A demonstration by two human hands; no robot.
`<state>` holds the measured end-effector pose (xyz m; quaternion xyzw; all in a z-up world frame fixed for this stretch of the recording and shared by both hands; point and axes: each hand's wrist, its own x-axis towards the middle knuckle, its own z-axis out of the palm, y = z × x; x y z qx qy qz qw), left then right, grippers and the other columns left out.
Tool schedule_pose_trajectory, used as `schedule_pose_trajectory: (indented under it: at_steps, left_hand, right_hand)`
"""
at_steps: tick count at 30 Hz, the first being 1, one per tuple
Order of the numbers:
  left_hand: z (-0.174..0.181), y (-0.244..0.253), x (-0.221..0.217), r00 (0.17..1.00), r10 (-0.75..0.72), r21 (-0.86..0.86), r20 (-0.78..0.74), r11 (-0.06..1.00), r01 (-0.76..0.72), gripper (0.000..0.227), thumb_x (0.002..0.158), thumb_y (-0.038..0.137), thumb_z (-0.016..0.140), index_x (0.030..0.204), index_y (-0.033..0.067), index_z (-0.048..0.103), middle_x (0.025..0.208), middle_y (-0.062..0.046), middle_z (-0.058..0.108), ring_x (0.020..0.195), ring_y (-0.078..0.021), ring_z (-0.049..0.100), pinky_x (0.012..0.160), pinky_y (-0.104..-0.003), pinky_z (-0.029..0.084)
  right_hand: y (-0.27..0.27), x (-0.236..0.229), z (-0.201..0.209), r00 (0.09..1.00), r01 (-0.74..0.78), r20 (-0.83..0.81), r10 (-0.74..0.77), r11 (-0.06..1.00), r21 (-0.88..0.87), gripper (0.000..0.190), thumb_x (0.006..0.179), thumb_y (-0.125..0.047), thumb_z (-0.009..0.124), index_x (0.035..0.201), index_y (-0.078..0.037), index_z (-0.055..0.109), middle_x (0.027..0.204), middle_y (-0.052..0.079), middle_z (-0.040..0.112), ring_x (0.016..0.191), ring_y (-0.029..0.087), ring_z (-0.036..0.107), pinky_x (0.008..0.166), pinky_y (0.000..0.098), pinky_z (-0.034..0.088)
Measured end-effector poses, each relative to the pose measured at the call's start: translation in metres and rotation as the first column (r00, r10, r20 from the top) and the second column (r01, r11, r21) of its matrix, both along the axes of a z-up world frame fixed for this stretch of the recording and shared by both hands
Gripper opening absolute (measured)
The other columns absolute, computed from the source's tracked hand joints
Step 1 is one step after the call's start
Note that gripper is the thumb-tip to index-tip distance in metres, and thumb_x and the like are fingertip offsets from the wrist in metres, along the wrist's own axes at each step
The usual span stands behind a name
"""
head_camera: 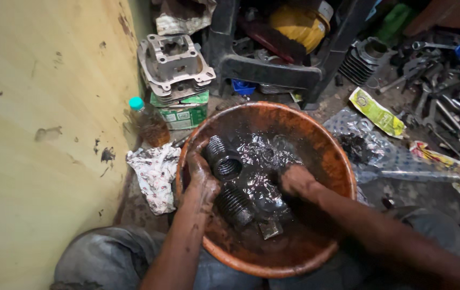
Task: The person scrubs a dark, oily engine part by hand in a large brown basin filled with dark liquid. They repeatedly rub and rotate the part to remove grime.
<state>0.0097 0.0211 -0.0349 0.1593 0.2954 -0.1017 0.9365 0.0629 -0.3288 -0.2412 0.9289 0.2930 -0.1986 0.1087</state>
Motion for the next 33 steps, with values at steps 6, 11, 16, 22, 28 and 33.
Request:
schedule_pose_trajectory:
  at_steps: [6,11,16,22,28,33]
  left_hand:
    - [0.001,-0.006,-0.004,0.999,-0.025,0.006,-0.025,1.0,0.025,0.031,0.085,0.035,0.062,0.096,0.0069,0.071,0.09,-0.014,0.074,0.076,-0.0339,0.07,0.073,-0.053,0.061]
    - [0.006,-0.002,-0.003,1.0,-0.017,0.014,-0.016,1.0,0.018,0.031,0.086,0.035,0.062,0.096,0.0069,0.071,0.09,-0.014,0.074,0.077,-0.0344,0.07,0.074,-0.054,0.061]
    - [0.015,-0.009,-0.009,0.997,-0.033,0.041,-0.066,0.999,0.036,0.034,0.084,0.041,0.063,0.099,0.0114,0.071,0.087,-0.011,0.074,0.074,-0.0323,0.07,0.071,-0.055,0.06]
    - [-0.004,-0.026,-0.005,0.996,-0.083,-0.018,0.016,0.996,0.083,0.038,0.088,0.044,0.067,0.106,0.0113,0.068,0.089,-0.011,0.073,0.075,-0.0297,0.074,0.072,-0.05,0.065]
    - [-0.033,-0.033,0.002,0.989,-0.145,-0.031,0.005,0.989,0.145,0.05,0.086,0.051,0.066,0.108,0.0061,0.069,0.09,-0.014,0.075,0.076,-0.0311,0.074,0.073,-0.047,0.064]
    - [-0.026,-0.038,-0.002,0.987,-0.151,-0.114,0.055,0.981,0.157,0.047,0.086,0.05,0.067,0.105,0.0069,0.07,0.092,-0.011,0.075,0.079,-0.0295,0.074,0.078,-0.047,0.064]
  right_hand:
    - [-0.039,-0.001,0.011,0.687,0.659,-0.694,0.217,0.217,0.72,0.05,0.117,-0.028,0.051,0.072,-0.005,0.059,0.063,0.014,0.058,0.056,0.027,0.055,0.056,0.0396,0.043]
    - [0.013,0.008,0.029,0.965,0.203,0.125,-0.23,0.959,0.198,0.03,0.085,-0.03,0.058,0.099,-0.01,0.074,0.094,0.016,0.072,0.082,0.035,0.069,0.067,0.0455,0.057]
    - [0.026,-0.038,0.007,0.966,0.252,-0.104,-0.239,0.958,0.136,0.03,0.086,-0.027,0.058,0.108,-0.011,0.072,0.092,0.016,0.073,0.078,0.031,0.068,0.065,0.0434,0.056]
    - [0.03,-0.05,0.074,0.536,0.82,-0.783,-0.314,0.413,0.396,0.034,0.088,-0.023,0.058,0.118,-0.012,0.07,0.089,0.015,0.073,0.074,0.026,0.067,0.063,0.041,0.055]
    - [0.099,-0.056,0.254,0.692,0.715,-0.668,-0.274,0.39,0.581,0.04,0.09,-0.019,0.058,0.129,-0.014,0.067,0.087,0.014,0.074,0.069,0.022,0.067,0.061,0.0385,0.054]
    - [0.152,-0.094,0.306,0.997,-0.023,-0.044,0.059,0.82,0.572,0.051,0.076,-0.013,0.067,0.127,-0.011,0.066,0.092,0.017,0.074,0.081,0.033,0.071,0.07,0.0432,0.058]
